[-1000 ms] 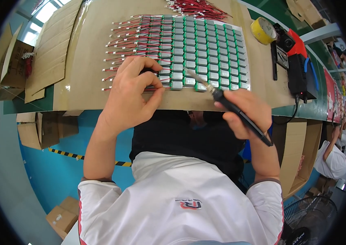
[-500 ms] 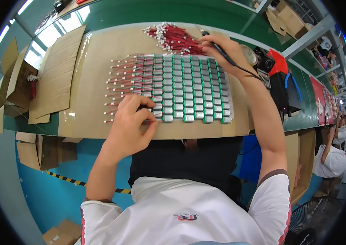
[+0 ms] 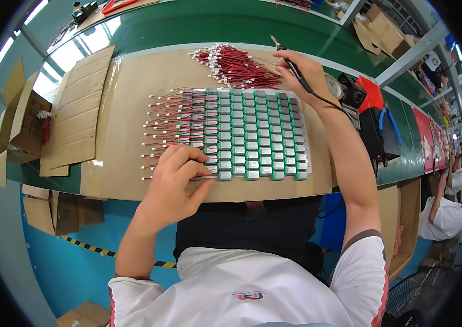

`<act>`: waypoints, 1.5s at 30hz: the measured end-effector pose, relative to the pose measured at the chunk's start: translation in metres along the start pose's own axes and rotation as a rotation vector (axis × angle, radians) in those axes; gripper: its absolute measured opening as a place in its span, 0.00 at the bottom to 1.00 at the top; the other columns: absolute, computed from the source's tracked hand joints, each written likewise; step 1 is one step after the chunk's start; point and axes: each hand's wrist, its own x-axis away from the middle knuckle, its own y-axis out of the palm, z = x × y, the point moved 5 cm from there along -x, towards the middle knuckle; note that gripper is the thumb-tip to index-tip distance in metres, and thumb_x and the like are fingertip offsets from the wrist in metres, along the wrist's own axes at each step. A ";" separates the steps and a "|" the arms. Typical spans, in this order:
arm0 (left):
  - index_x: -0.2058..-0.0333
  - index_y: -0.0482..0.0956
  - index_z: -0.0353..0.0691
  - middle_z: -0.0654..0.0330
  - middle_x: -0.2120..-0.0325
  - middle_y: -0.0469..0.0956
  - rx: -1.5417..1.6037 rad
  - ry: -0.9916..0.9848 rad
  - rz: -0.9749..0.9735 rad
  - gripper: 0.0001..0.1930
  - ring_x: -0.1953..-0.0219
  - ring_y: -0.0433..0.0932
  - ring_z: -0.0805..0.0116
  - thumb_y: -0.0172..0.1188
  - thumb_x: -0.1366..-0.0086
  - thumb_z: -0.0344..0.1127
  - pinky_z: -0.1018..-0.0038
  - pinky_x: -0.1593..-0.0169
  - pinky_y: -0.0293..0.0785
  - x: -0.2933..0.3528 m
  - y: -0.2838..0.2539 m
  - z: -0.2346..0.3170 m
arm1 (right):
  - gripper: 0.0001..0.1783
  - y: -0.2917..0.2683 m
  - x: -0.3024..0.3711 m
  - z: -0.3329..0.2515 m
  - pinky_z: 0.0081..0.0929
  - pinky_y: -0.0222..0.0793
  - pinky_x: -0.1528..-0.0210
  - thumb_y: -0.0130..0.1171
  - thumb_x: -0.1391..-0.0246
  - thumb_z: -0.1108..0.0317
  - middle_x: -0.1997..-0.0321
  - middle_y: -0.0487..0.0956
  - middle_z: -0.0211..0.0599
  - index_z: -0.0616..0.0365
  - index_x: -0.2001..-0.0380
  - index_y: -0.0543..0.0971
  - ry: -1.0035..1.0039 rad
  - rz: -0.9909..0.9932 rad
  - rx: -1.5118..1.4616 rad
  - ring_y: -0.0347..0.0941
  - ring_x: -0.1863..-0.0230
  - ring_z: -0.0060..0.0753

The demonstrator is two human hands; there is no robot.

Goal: The person solders wires onto components arranged on a board using a soldering iron, positioning each wire lead by hand before applying the tool.

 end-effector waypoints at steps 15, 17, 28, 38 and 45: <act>0.48 0.87 0.30 0.58 0.62 0.89 0.247 -0.504 -0.091 0.19 0.62 0.85 0.76 0.76 0.34 0.35 0.79 0.60 0.79 -0.108 -0.032 -0.040 | 0.19 0.010 0.025 -0.126 0.38 0.74 0.65 0.73 0.47 0.81 0.70 0.76 0.37 0.56 0.51 0.85 -0.511 0.047 -0.163 0.76 0.68 0.41; 0.52 0.89 0.27 0.54 0.64 0.90 0.421 -0.549 -0.267 0.17 0.66 0.86 0.75 0.77 0.35 0.33 0.79 0.62 0.80 -0.120 -0.016 -0.045 | 0.19 0.009 0.026 -0.134 0.38 0.74 0.65 0.73 0.47 0.81 0.70 0.76 0.36 0.56 0.51 0.85 -0.507 0.043 -0.174 0.76 0.68 0.41; 0.62 0.87 0.28 0.57 0.70 0.88 0.685 -0.572 -0.395 0.07 0.70 0.85 0.73 0.73 0.34 0.26 0.76 0.63 0.81 -0.123 0.008 -0.053 | 0.20 0.009 0.024 -0.125 0.35 0.76 0.63 0.74 0.49 0.81 0.68 0.79 0.37 0.57 0.51 0.84 -0.475 0.039 -0.194 0.79 0.66 0.40; 0.63 0.88 0.31 0.63 0.71 0.85 0.461 -0.470 -0.116 0.08 0.68 0.81 0.76 0.73 0.34 0.32 0.74 0.62 0.78 -0.146 0.009 -0.097 | 0.18 -0.003 0.018 -0.083 0.32 0.83 0.55 0.70 0.35 0.73 0.61 0.89 0.43 0.60 0.43 0.84 -0.175 0.057 -0.199 0.87 0.60 0.37; 0.63 0.87 0.33 0.61 0.71 0.86 0.124 -0.456 -0.144 0.09 0.68 0.81 0.77 0.72 0.32 0.35 0.74 0.62 0.78 -0.147 0.017 -0.109 | 0.23 0.000 0.052 -0.036 0.27 0.83 0.47 0.60 0.26 0.70 0.48 0.88 0.45 0.68 0.33 0.77 0.237 -0.087 -0.506 0.89 0.56 0.32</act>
